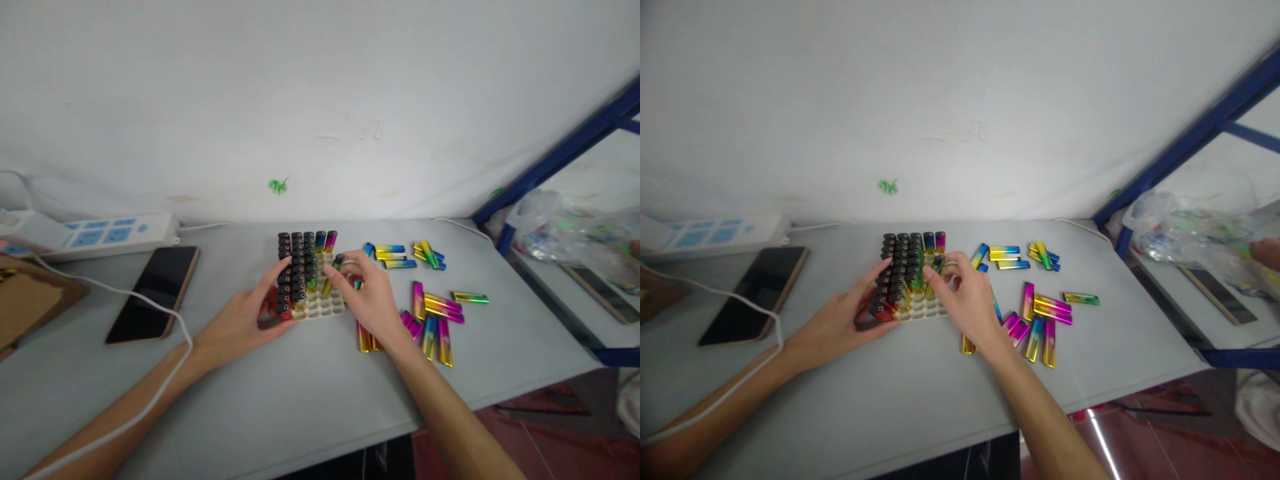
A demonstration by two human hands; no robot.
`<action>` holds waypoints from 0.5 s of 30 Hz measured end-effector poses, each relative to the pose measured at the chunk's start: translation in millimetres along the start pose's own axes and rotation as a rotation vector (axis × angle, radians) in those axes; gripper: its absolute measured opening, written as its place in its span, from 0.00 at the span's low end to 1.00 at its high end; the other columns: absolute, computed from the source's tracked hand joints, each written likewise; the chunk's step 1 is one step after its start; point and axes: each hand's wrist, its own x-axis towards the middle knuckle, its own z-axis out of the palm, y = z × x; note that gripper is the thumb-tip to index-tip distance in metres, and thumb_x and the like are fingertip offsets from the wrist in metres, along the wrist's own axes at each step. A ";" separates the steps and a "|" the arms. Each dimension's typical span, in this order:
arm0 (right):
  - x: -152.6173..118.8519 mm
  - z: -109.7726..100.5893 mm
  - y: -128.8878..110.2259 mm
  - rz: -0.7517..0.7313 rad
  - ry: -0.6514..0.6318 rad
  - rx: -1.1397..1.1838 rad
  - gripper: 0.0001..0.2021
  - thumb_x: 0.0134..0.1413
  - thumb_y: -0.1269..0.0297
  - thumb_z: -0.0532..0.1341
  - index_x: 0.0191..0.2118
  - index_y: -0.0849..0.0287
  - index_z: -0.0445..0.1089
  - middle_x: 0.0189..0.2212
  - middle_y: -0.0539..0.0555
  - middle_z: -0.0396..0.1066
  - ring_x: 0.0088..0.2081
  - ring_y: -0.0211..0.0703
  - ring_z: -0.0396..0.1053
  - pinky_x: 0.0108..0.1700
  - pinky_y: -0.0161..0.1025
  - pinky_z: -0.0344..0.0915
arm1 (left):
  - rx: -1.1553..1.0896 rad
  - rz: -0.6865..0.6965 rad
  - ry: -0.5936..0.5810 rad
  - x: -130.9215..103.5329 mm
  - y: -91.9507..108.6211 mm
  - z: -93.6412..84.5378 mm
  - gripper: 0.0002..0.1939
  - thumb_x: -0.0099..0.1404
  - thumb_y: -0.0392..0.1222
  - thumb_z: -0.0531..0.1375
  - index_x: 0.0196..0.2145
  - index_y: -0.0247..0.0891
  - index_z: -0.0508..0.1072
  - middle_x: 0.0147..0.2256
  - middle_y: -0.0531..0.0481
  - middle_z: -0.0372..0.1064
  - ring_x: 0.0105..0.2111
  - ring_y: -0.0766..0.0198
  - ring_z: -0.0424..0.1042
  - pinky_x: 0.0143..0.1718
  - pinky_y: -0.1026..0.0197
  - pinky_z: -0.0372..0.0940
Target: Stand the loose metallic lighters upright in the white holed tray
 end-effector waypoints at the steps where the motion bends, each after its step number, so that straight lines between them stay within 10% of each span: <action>1: -0.8 -0.4 0.0 -0.026 0.009 -0.049 0.17 0.66 0.45 0.70 0.46 0.52 0.71 0.28 0.48 0.78 0.29 0.43 0.72 0.37 0.39 0.67 | 0.005 0.002 -0.004 -0.1 -0.9 0.1 0.54 0.72 0.56 0.67 0.82 0.49 0.41 0.43 0.50 0.83 0.30 0.58 0.80 0.33 0.58 0.73; 15: -12.3 7.3 14.6 -0.265 -0.090 -0.502 0.11 0.68 0.56 0.73 0.48 0.55 0.78 0.36 0.57 0.85 0.35 0.49 0.82 0.38 0.39 0.74 | -0.013 0.004 0.002 1.4 2.7 -0.6 0.54 0.71 0.58 0.68 0.82 0.51 0.42 0.42 0.49 0.82 0.32 0.55 0.81 0.35 0.55 0.75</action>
